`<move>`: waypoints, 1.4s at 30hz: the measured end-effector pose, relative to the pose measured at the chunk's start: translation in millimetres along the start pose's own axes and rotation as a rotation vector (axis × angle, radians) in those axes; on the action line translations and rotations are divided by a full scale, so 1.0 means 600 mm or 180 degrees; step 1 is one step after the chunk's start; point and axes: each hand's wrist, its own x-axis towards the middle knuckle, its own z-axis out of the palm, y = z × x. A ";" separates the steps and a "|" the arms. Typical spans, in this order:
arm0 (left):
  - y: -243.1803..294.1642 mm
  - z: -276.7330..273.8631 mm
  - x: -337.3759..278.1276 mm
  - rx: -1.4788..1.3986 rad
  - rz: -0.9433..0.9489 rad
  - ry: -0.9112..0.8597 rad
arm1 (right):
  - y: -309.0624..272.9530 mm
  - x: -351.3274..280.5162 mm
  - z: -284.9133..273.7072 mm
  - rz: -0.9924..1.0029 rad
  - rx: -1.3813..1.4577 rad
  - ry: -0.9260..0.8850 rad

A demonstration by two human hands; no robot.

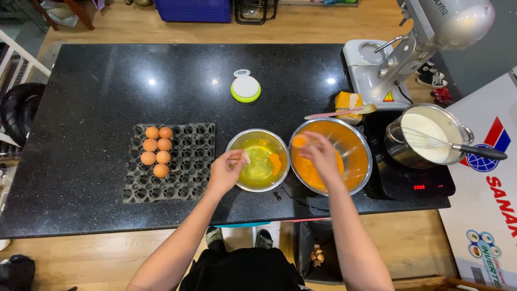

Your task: Cracking eggs and separating the yolks from the whites into different bowls

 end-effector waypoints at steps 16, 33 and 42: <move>0.031 0.148 0.039 -0.0455 0.0540 -0.0343 | 0.123 0.026 -0.109 -0.0348 -0.1380 0.0703; -0.003 0.064 -0.005 0.1235 0.2132 0.0684 | 0.116 -0.270 -0.232 0.0786 0.1581 0.0752; -0.147 -0.258 0.000 0.2757 -0.0551 0.2082 | 0.532 -0.334 -0.493 0.0758 -0.0339 0.2898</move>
